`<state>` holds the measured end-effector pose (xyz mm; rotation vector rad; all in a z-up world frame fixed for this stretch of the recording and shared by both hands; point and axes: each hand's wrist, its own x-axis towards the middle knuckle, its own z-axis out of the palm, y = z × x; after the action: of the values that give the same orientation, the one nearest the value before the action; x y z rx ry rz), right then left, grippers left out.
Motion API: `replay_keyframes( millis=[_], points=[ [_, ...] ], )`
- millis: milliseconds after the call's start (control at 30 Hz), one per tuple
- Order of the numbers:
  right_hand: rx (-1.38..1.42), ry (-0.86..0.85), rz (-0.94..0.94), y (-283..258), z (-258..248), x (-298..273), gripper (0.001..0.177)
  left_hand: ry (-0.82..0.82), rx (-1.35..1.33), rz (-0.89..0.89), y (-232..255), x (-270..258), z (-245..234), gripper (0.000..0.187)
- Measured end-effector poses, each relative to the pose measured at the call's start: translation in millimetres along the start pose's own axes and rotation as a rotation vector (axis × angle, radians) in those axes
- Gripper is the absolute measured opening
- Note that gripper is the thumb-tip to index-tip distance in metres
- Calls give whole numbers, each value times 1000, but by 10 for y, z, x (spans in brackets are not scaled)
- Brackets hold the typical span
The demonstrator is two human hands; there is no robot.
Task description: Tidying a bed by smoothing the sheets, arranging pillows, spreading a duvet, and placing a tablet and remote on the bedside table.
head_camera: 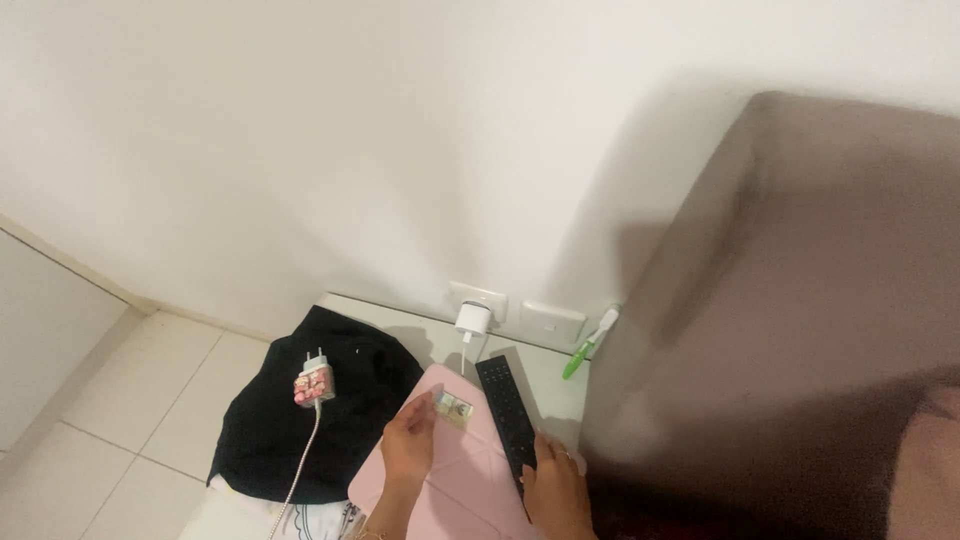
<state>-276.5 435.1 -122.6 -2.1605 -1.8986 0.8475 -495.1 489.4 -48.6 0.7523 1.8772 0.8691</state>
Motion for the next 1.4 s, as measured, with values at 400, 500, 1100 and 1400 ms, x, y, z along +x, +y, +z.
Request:
replay_keyframes(
  millis=[400,500,1100,1400],
  points=[
    [348,174,12,-224,-1313,-648,47,-129,-124,226,131,-541,479,27],
    [400,367,-89,-180,-1671,-821,37,-244,-199,300,434,-856,597,27],
    [660,974,-12,-68,-3486,-2876,25,-992,-21,880,2123,-3334,915,23],
    [600,1475,116,628,-3604,-4584,21,-1543,-58,1126,2135,-5140,1319,19]
  ],
)
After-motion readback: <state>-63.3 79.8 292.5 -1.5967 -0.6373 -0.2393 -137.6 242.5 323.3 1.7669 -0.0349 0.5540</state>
